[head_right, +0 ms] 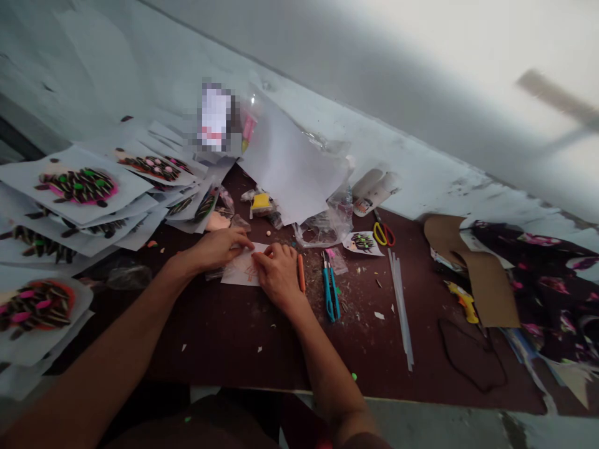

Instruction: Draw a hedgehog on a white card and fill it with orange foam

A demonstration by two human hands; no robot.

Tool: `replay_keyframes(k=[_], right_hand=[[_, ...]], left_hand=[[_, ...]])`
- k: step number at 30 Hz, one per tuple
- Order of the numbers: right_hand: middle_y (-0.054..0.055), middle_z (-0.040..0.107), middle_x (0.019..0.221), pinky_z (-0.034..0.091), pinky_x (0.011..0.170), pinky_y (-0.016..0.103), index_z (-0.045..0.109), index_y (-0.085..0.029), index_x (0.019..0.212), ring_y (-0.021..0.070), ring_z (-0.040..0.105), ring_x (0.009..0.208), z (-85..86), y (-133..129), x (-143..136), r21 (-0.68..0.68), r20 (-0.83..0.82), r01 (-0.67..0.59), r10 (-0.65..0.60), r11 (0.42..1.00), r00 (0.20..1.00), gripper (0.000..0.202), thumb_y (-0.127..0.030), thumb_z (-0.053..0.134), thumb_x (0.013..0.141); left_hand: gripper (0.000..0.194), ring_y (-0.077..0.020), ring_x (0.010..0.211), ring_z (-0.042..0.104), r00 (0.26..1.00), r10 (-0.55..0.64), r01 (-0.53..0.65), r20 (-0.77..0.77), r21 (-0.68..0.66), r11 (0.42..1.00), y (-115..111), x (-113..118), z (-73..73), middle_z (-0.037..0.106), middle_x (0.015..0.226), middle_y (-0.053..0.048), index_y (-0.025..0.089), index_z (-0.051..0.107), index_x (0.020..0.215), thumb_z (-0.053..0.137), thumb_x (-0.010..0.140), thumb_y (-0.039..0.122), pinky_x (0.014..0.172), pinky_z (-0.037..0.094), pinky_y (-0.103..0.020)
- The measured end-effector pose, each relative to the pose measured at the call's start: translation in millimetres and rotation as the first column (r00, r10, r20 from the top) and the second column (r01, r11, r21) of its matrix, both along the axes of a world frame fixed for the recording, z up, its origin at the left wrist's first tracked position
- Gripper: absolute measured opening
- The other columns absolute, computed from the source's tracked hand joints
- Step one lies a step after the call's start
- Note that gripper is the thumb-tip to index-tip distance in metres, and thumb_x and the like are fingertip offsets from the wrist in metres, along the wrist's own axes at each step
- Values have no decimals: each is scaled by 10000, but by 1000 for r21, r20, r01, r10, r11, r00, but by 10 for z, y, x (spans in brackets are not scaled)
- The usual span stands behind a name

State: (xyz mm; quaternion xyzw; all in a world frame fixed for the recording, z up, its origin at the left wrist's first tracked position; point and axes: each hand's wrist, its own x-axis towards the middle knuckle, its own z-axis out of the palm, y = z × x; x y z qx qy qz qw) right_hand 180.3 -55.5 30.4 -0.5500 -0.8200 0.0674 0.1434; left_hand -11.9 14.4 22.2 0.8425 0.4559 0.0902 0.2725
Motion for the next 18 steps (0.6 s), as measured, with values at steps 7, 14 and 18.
replay_keyframes(k=[7,14,18], right_hand=[[58,618,1004,336,888,350,773,-278,1071,205,509,956,-33,-17,75,21,-65,75,-74,997,995,229,-192,593,957],[54,625,1032,329,888,351,768,-292,1077,203,496,950,3,-92,56,36,-13,6,-5,999,1000,259,-158,592,941],[65,624,987,329,878,354,761,-263,1072,214,504,950,32,-113,12,79,-7,60,-60,995,998,197,-283,589,978]], left_hand=[[327,-234,1110,638,999,-32,31,21,9,999,40,-28,-64,682,1245,-74,242,761,1109,529,894,160,942,480,-324],[331,-223,1089,646,1000,-20,20,13,-3,1000,32,-23,-30,687,1233,-65,242,765,1104,533,885,152,924,473,-291],[339,-222,1084,642,1000,-23,23,22,2,1000,32,-27,-46,690,1226,-70,237,761,1108,518,891,144,909,477,-303]])
